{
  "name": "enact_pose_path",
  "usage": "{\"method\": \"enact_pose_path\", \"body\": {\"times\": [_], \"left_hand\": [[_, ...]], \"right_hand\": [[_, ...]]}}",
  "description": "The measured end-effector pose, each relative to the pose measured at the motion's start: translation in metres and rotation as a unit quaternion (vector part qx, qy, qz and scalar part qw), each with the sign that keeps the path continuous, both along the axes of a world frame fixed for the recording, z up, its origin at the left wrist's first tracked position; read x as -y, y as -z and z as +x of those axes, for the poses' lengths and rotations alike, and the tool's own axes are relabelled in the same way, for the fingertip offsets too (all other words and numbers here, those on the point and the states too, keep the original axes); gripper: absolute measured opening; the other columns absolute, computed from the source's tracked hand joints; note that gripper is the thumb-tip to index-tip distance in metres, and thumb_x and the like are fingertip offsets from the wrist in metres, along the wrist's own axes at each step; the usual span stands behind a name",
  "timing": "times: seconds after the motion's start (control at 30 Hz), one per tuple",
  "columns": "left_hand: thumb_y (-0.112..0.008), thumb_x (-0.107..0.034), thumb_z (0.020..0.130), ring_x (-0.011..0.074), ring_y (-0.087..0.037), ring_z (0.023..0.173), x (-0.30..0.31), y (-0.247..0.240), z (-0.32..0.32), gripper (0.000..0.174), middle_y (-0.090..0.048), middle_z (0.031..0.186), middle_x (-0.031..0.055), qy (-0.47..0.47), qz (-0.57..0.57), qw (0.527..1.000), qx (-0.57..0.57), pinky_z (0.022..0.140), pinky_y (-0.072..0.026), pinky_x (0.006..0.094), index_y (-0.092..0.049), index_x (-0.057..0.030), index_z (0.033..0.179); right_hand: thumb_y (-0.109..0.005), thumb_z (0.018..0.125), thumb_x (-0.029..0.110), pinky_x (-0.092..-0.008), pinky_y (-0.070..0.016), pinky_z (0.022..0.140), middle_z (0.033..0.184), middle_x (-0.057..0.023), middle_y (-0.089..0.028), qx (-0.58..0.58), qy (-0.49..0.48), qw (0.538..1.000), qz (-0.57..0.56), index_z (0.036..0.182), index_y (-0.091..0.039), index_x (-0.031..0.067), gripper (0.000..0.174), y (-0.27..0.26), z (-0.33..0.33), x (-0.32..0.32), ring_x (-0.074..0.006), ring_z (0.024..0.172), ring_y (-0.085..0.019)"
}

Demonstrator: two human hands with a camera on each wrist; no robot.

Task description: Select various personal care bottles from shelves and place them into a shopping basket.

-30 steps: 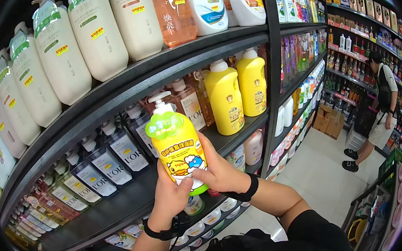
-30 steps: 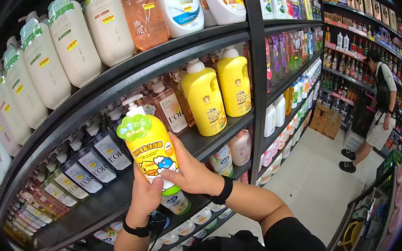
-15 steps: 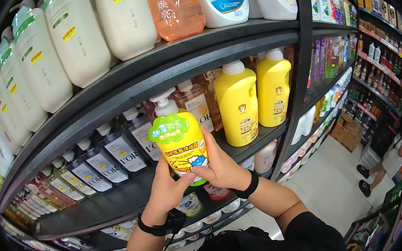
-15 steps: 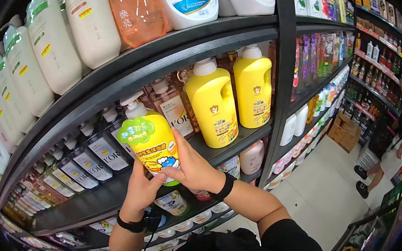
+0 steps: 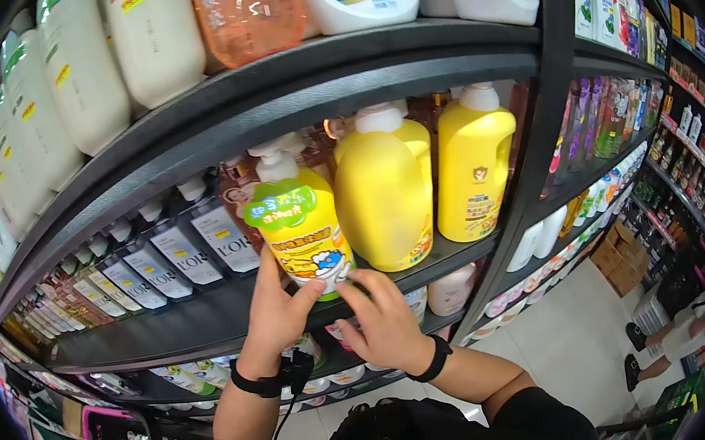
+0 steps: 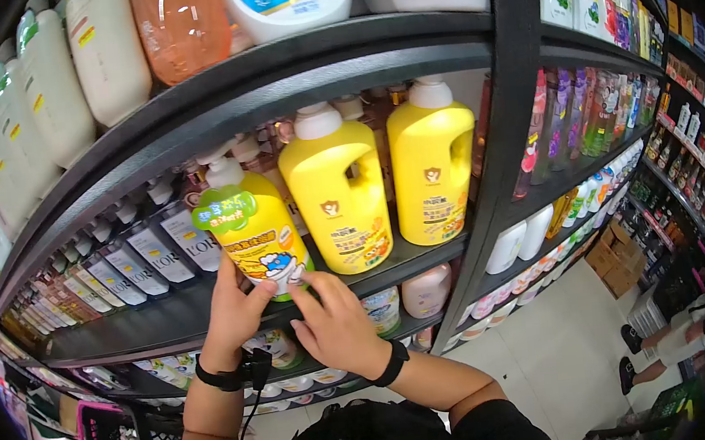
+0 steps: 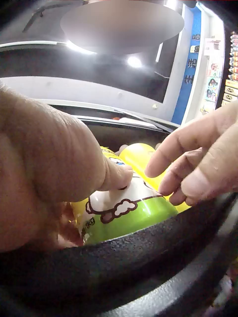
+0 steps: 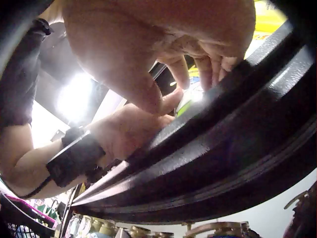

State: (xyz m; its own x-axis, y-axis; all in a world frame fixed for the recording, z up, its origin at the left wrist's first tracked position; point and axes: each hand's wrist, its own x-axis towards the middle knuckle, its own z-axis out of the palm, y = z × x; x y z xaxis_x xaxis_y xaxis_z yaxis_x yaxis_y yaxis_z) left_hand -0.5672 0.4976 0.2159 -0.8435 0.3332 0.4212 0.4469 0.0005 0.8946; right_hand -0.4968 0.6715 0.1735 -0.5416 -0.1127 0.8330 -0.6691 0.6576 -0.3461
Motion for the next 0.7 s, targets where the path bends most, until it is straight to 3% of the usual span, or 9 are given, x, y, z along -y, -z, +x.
{"method": "enact_pose_path", "body": {"times": [0.13, 0.33, 0.43, 0.7], "left_hand": [[-0.071, -0.001, 0.087, 0.0256, -0.058, 0.123, -0.007, 0.003, 0.003, 0.073, -0.057, 0.134, 0.0165, -0.043, -0.018, 0.998, -0.045, 0.107, -0.0440, 0.0383, -0.030, 0.0008, 0.148], [-0.075, -0.006, 0.085, 0.0254, -0.061, 0.120, -0.005, 0.008, 0.004, 0.076, -0.059, 0.131, 0.0161, -0.067, -0.034, 0.996, -0.047, 0.103, -0.0461, 0.0370, -0.031, 0.0007, 0.147], [-0.079, -0.007, 0.081, 0.0251, -0.061, 0.119, -0.003, 0.006, 0.005, 0.081, -0.060, 0.130, 0.0161, -0.094, -0.097, 0.989, -0.062, 0.102, -0.0466, 0.0364, -0.032, 0.0006, 0.147], [-0.084, -0.009, 0.074, 0.0274, -0.059, 0.124, -0.004, 0.002, 0.013, 0.089, -0.060, 0.131, 0.0191, -0.142, -0.123, 0.979, -0.077, 0.105, -0.0454, 0.0370, -0.033, 0.0032, 0.146]], "right_hand": [[-0.074, 0.077, 0.010, -0.0455, -0.0491, 0.091, 0.110, -0.0141, -0.058, -0.050, -0.031, 0.998, 0.037, 0.115, -0.063, 0.0030, 0.040, 0.014, -0.010, -0.009, -0.0355, 0.105, -0.059], [-0.074, 0.076, 0.009, -0.0451, -0.0492, 0.089, 0.107, -0.0125, -0.056, -0.073, -0.037, 0.995, 0.049, 0.110, -0.063, 0.0036, 0.036, 0.024, -0.014, -0.009, -0.0340, 0.103, -0.059], [-0.075, 0.075, 0.010, -0.0450, -0.0490, 0.089, 0.106, -0.0116, -0.056, -0.082, -0.033, 0.995, 0.042, 0.108, -0.064, 0.0040, 0.035, 0.027, -0.017, -0.005, -0.0330, 0.104, -0.058], [-0.076, 0.072, 0.011, -0.0454, -0.0483, 0.089, 0.108, -0.0103, -0.058, -0.067, -0.018, 0.997, 0.020, 0.105, -0.066, 0.0055, 0.034, 0.025, -0.015, 0.001, -0.0331, 0.103, -0.058]]}}
